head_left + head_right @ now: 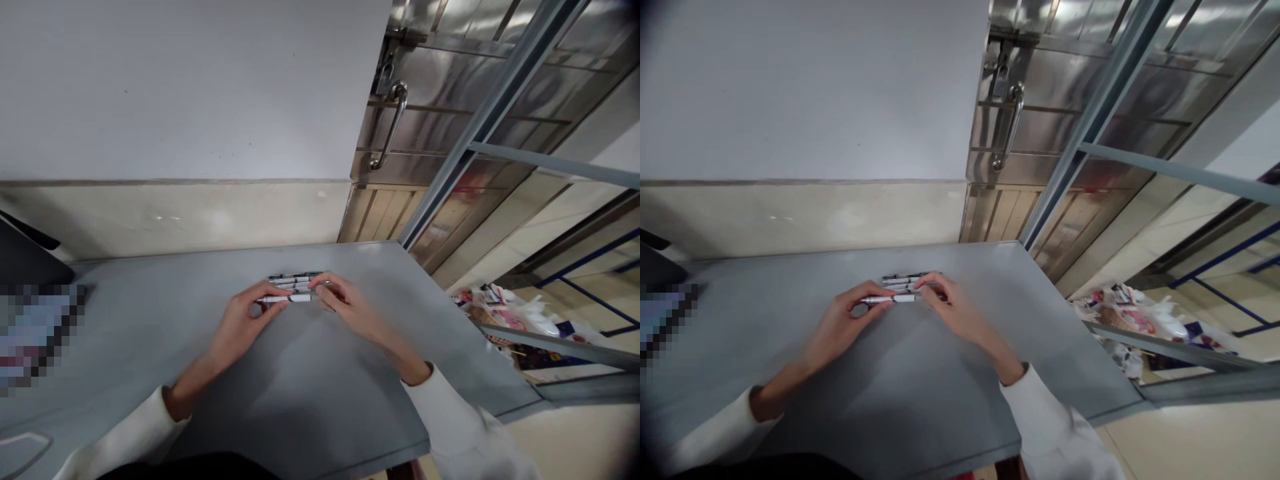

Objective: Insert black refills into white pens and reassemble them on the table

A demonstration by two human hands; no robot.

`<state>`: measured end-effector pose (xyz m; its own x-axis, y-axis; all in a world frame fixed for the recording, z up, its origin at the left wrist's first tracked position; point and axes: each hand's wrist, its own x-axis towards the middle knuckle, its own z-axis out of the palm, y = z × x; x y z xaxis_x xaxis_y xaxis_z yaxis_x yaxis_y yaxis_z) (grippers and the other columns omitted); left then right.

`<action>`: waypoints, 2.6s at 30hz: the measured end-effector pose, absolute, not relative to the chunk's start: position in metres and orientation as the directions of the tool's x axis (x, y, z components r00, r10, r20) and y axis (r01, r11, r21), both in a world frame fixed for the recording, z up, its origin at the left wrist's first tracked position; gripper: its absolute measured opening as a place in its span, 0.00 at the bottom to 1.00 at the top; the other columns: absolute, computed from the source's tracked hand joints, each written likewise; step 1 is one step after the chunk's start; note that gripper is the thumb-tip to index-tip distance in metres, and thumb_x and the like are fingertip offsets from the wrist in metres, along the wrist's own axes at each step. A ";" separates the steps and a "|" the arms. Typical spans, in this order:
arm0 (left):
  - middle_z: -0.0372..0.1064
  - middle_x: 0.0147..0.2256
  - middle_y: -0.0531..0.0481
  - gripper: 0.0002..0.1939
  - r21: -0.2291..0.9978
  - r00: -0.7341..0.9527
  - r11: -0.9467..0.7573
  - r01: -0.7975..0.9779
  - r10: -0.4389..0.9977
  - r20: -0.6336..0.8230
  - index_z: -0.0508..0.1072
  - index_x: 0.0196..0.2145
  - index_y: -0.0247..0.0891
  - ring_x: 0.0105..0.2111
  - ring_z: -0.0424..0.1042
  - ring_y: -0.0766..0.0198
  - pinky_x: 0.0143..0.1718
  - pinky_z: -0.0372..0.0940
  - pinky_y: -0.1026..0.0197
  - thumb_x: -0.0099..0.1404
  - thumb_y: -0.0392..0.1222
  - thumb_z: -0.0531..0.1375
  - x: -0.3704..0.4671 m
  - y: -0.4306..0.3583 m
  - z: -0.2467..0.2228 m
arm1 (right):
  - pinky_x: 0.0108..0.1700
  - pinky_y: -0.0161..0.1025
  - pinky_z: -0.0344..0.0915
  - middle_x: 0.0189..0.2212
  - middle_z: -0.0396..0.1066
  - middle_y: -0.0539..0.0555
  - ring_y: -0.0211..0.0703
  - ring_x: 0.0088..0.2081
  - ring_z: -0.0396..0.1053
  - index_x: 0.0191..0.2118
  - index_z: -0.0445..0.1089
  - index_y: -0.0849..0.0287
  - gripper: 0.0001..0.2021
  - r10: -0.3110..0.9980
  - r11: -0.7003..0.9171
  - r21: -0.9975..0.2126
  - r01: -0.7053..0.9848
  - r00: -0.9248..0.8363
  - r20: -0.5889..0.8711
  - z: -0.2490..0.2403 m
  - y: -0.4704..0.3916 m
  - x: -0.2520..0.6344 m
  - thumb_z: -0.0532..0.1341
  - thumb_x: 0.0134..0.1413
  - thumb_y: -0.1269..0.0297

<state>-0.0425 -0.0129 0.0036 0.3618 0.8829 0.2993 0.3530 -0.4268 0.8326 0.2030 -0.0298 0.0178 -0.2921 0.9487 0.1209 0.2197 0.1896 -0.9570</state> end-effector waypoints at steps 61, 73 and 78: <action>0.71 0.34 0.46 0.23 0.982 0.255 -0.188 0.007 0.950 0.180 0.79 0.37 0.38 0.33 0.66 0.59 0.35 0.65 0.58 0.74 0.58 0.54 -0.035 -0.012 0.006 | 0.24 0.30 0.58 0.22 0.44 0.43 0.35 0.22 0.47 0.32 0.67 0.56 0.07 0.974 0.204 -0.612 -0.764 0.094 0.207 0.057 -0.006 0.213 0.59 0.65 0.66; 0.71 0.33 0.47 0.22 0.982 0.263 -0.188 0.038 0.949 0.171 0.78 0.36 0.39 0.32 0.66 0.59 0.34 0.65 0.58 0.74 0.58 0.54 -0.035 -0.013 0.010 | 0.25 0.32 0.58 0.23 0.44 0.43 0.36 0.22 0.48 0.32 0.67 0.54 0.09 0.969 0.246 -0.670 -0.701 0.157 0.191 0.059 -0.008 0.211 0.61 0.65 0.60; 0.71 0.34 0.47 0.22 0.983 0.263 -0.180 0.022 0.950 0.168 0.79 0.37 0.38 0.33 0.67 0.59 0.35 0.65 0.58 0.75 0.57 0.54 -0.035 -0.013 0.008 | 0.24 0.32 0.57 0.22 0.44 0.43 0.36 0.22 0.47 0.32 0.67 0.55 0.07 0.971 0.238 -0.661 -0.711 0.148 0.190 0.059 -0.008 0.211 0.60 0.64 0.65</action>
